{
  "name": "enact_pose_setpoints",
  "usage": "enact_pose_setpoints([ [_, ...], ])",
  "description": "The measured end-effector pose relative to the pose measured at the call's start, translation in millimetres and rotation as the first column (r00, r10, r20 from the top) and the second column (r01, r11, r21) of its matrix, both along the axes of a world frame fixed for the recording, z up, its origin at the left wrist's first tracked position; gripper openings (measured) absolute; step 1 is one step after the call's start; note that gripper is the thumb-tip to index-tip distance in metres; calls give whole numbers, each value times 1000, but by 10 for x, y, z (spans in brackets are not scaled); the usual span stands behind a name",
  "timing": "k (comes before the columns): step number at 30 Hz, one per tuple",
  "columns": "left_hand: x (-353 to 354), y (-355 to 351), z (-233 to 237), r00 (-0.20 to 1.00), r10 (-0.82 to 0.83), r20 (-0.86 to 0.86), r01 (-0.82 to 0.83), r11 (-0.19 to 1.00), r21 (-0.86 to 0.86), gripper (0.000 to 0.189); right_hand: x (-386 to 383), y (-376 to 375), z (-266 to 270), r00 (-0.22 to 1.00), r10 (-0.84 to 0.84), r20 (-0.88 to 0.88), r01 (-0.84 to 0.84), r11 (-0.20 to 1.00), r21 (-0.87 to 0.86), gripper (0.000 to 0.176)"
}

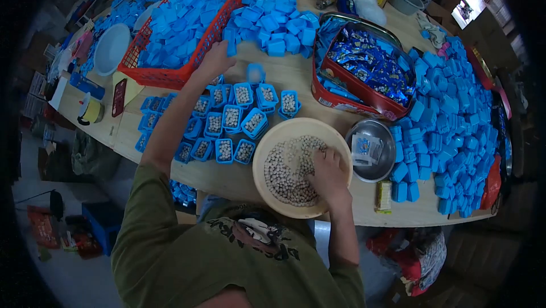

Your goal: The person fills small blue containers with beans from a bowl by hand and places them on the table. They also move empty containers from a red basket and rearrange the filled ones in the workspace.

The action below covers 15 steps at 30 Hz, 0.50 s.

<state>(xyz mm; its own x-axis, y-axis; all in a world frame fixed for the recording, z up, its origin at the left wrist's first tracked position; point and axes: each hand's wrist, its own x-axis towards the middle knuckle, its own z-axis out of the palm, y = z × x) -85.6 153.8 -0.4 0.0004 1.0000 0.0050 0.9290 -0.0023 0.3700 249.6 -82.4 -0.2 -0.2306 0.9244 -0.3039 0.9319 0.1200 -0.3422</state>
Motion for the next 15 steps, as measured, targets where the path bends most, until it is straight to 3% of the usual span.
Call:
enact_pose_setpoints([
  [4,-11,592,-455,990,139,-13,-138,990,34,77,-36,-20,-136,998,1,-62,-5,998,-63,71],
  [6,6,796,-637,943,288,-165,-245,939,240,68,-73,-39,-227,996,65,-68,-64,998,12,73],
  [7,10,870,-641,946,280,-162,-237,941,242,68,-81,-12,-201,996,55,-65,-55,998,14,73],
  [9,20,961,-620,955,278,-99,-249,940,234,63,-111,25,-110,993,108,-53,-116,977,-181,64],
  [13,-61,1016,-559,964,204,-171,-173,969,177,52,-198,-5,-153,978,194,-77,-204,964,-169,52],
  [15,-88,1042,-583,964,184,-192,-137,962,237,41,-228,3,-208,945,237,-227,-283,939,-197,40],
])
